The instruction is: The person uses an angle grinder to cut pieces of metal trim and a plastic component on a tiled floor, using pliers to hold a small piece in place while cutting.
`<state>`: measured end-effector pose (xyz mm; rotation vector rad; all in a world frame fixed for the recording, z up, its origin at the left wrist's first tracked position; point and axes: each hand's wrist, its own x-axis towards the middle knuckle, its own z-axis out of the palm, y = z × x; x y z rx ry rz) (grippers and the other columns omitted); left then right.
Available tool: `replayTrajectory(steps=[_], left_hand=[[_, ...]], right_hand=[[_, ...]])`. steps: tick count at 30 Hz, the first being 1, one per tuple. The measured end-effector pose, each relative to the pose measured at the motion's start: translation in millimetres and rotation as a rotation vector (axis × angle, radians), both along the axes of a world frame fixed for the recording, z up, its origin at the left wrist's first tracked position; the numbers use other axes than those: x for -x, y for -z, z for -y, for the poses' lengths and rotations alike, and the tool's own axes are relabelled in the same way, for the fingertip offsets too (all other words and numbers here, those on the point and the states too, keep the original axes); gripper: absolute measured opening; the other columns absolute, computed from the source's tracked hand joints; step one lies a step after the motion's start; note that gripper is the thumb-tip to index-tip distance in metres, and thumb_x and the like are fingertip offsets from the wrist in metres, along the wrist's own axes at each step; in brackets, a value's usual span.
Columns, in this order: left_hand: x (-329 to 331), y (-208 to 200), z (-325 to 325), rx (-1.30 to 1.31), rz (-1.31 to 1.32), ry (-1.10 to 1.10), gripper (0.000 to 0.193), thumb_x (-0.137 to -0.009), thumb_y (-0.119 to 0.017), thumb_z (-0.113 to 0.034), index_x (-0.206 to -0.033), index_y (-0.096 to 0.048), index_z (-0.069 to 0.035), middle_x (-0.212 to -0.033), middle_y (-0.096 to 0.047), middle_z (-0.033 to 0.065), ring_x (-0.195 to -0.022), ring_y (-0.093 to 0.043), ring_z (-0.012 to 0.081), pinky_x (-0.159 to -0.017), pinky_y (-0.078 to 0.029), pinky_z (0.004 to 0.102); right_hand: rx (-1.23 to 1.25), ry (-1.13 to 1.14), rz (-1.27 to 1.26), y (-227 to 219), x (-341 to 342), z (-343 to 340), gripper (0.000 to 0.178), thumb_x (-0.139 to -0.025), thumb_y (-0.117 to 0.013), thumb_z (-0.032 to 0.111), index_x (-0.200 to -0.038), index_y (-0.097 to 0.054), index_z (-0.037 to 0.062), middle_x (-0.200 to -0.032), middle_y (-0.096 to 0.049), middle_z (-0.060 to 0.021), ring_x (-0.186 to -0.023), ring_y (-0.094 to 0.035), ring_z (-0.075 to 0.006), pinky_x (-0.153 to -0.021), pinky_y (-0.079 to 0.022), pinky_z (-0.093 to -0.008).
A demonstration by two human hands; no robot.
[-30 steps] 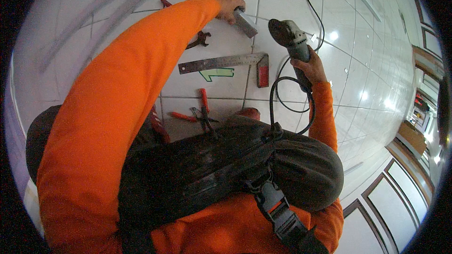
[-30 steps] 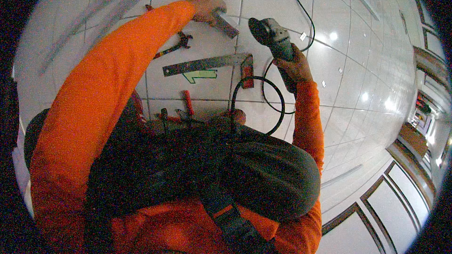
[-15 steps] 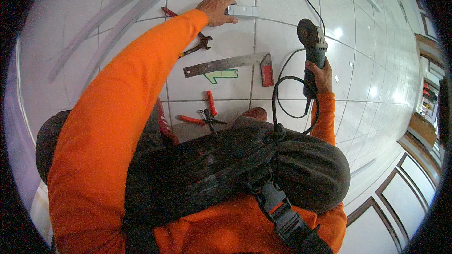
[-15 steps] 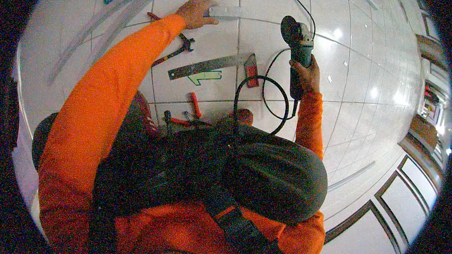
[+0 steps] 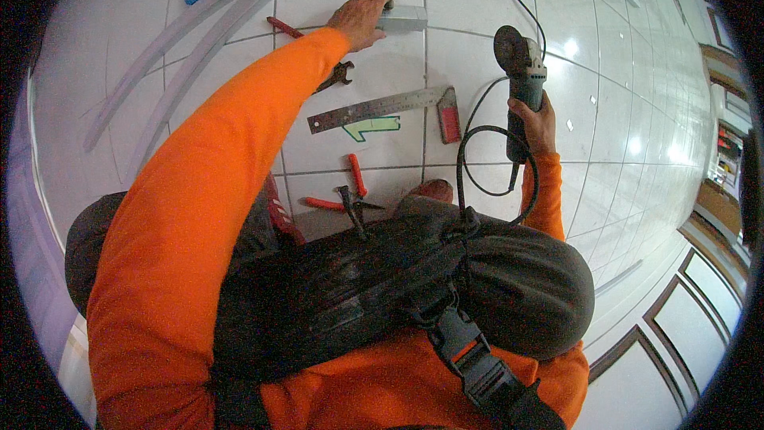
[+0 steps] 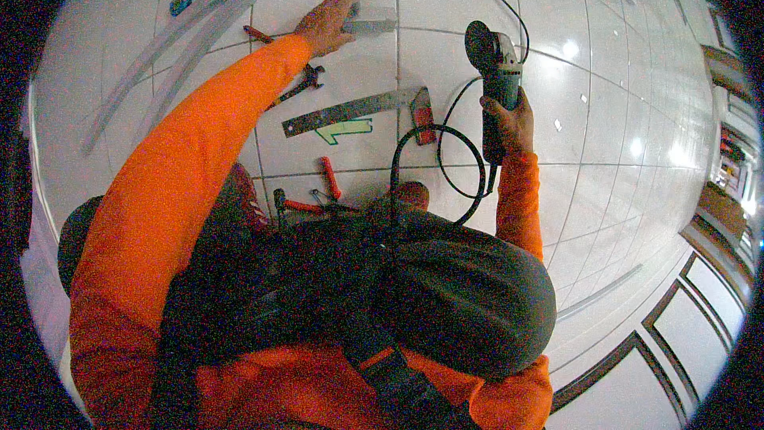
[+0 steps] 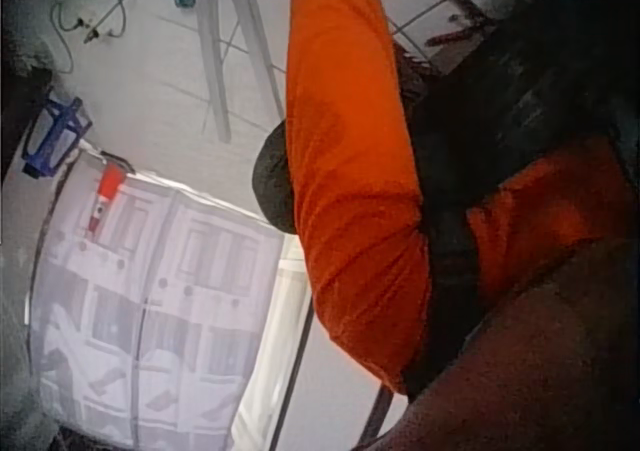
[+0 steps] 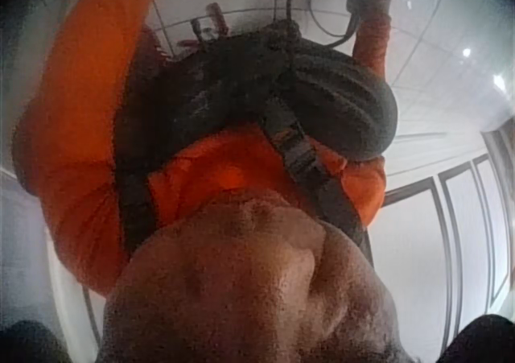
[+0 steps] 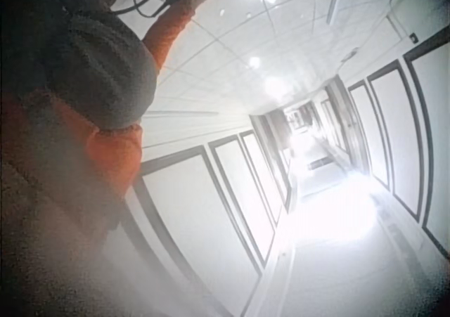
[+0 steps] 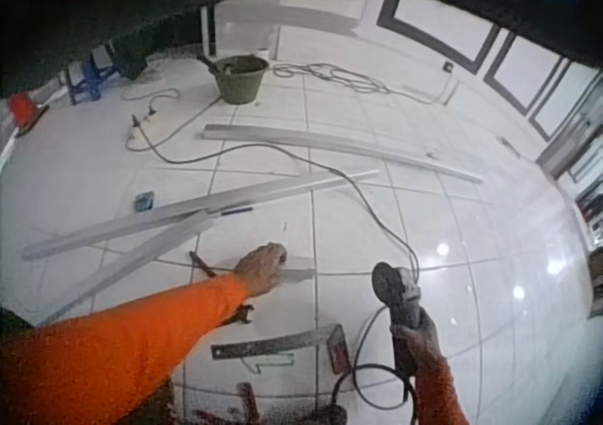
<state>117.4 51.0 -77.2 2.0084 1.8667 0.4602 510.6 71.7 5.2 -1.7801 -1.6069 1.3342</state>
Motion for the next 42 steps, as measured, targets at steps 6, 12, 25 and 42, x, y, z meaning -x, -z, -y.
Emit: replayTrajectory(steps=[6, 12, 25, 42], left_hand=[[-12, -6, 13, -0.004, 0.148, -0.117, 0.063, -0.075, -0.077, -0.042, -0.119, -0.053, -0.004, -0.115, -0.061, 0.0188, -0.111, -0.057, 0.0339, -0.096, -0.045, 0.0445], [-20, -15, 7, 0.116, -0.002, -0.063, 0.048, -0.078, -0.070, -0.046, -0.099, -0.063, -0.003, -0.106, -0.066, 0.0162, -0.105, -0.060, 0.0338, -0.092, -0.047, 0.0465], [-8, -21, 18, 0.120, -0.023, 0.048, 0.076, -0.073, -0.076, -0.050, -0.131, -0.048, -0.010, -0.123, -0.060, 0.0171, -0.119, -0.053, 0.0317, -0.103, -0.039, 0.0448], [-53, -10, 29, 0.180, -0.059, -0.084, 0.063, -0.074, -0.077, -0.039, -0.124, -0.055, -0.008, -0.121, -0.060, 0.0128, -0.119, -0.051, 0.0296, -0.102, -0.039, 0.0437]], right_hand=[[-0.017, 0.000, -0.023, -3, 7, 4, 0.046, -0.075, -0.077, 0.019, -0.113, -0.059, 0.0011, -0.090, -0.064, -0.0055, -0.074, -0.059, -0.0154, -0.071, -0.050, -0.0289], [-0.017, -0.027, 0.035, -4, 13, 4, 0.051, -0.073, -0.078, 0.021, -0.116, -0.058, 0.0007, -0.093, -0.065, -0.0072, -0.077, -0.061, -0.0166, -0.072, -0.051, -0.0301], [-0.028, -0.017, 0.102, 0, 8, 8, 0.051, -0.069, -0.080, 0.025, -0.111, -0.060, 0.0041, -0.092, -0.067, -0.0068, -0.076, -0.061, -0.0173, -0.070, -0.050, -0.0313], [0.121, -0.142, 0.054, -14, 44, 8, 0.048, -0.073, -0.079, 0.023, -0.111, -0.060, 0.0019, -0.089, -0.066, -0.0060, -0.072, -0.060, -0.0150, -0.066, -0.050, -0.0301]])
